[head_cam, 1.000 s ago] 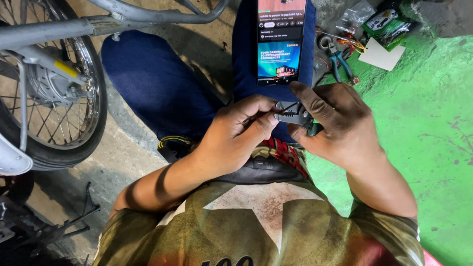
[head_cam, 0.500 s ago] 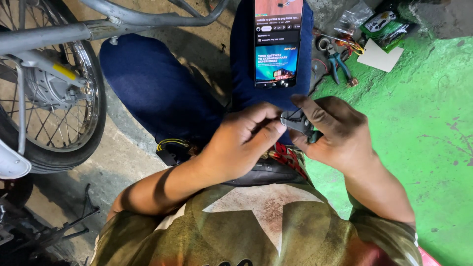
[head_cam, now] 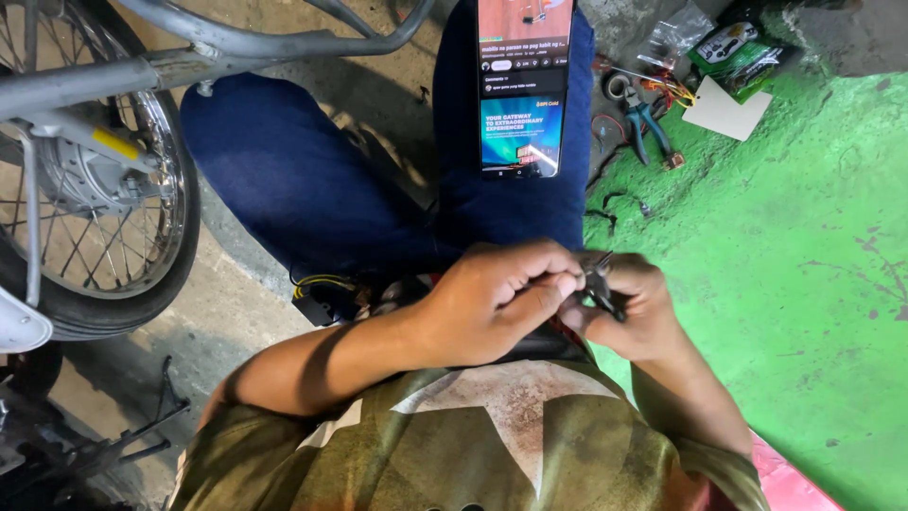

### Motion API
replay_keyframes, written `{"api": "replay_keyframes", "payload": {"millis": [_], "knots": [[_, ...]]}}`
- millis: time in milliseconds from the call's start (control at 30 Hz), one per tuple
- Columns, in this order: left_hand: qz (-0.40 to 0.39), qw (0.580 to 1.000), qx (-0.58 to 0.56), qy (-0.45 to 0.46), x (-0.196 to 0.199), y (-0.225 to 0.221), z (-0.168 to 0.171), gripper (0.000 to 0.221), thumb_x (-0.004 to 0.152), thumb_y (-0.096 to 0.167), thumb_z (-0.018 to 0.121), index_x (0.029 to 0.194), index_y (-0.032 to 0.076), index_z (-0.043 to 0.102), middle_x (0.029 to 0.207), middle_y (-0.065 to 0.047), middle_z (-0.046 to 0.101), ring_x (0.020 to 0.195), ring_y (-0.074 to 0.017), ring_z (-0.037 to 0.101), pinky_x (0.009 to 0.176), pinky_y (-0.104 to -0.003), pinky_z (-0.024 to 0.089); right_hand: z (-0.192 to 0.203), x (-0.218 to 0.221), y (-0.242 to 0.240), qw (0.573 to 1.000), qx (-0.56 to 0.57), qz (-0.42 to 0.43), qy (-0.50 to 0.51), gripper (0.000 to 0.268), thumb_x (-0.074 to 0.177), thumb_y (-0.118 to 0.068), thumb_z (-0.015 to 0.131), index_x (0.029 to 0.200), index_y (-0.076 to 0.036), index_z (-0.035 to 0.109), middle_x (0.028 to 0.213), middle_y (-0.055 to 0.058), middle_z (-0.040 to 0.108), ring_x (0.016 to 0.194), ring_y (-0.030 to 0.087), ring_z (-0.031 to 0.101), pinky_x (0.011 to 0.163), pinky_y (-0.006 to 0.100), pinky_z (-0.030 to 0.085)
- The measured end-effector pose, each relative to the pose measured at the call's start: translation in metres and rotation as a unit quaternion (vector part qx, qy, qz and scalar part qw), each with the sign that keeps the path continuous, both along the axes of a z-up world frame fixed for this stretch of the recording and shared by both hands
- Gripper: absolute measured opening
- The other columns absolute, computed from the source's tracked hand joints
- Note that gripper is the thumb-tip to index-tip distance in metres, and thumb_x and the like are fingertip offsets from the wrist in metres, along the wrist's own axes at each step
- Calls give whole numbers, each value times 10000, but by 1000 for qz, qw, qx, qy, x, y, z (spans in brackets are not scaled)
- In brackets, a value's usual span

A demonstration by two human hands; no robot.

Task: Repairing motorcycle electrical wiring by stripping wires and connecting them to a relay while following a video tutorial

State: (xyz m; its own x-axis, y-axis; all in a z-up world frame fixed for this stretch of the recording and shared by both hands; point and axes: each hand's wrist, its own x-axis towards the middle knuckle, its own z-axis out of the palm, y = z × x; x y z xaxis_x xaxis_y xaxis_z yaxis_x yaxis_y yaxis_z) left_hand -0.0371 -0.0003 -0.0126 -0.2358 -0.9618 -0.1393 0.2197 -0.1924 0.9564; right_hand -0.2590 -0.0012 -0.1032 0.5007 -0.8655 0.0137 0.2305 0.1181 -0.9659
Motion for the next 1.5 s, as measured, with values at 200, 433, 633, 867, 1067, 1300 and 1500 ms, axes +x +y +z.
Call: {"api": "replay_keyframes", "payload": {"millis": [200,433,633,867,1067,1300,1500], "knots": [[-42,998,15,-36,-2,-1,2,158,1013,80,572,1110,58,695,854,-180,714,824,-241,722,745,-395,574,0,-3,1,1000,-20,-4,-10,196,723,-16,817,723,34,628,639,168,625,531,266,571,533,358,485],[-145,985,33,-84,32,3,15,308,1068,181,465,1248,25,661,1259,-97,734,1194,-174,695,1067,-290,521,-96,-75,-47,903,-18,-230,362,396,1050,-268,637,1258,67,675,1236,164,687,841,127,540,705,307,456],[-58,993,75,-76,66,7,17,193,1037,107,551,1166,42,680,1211,-110,734,1215,-202,695,1079,-307,513,-247,-97,-11,694,-1,-39,719,533,778,-549,858,1121,-208,634,960,208,600,806,480,642,723,590,537],[52,964,235,-110,82,10,13,212,1008,161,563,1133,89,717,1098,1,753,813,-44,530,734,-191,392,-232,-72,-11,700,-109,-79,702,756,822,-440,816,1441,-82,567,1366,318,539,1198,509,494,1001,588,397],[135,945,234,186,72,14,4,271,1029,163,608,1217,-31,617,1027,-81,618,609,-60,325,533,-208,269,-5,8,-48,880,-217,-212,366,145,1037,-109,626,946,4,636,950,193,675,908,319,661,824,424,497],[128,942,194,241,47,1,18,363,1056,265,575,1239,-48,557,719,-19,382,648,-101,352,616,-258,335,56,77,-46,945,-196,204,165,635,852,-408,807,1272,26,614,1188,223,682,1084,363,679,956,426,535],[109,985,77,111,57,-1,10,486,1099,409,525,1403,29,524,876,-53,520,778,-107,449,732,-259,385,30,94,-32,964,-32,244,101,372,878,-259,822,1117,-69,611,879,14,612,715,122,525,631,260,469]]}}
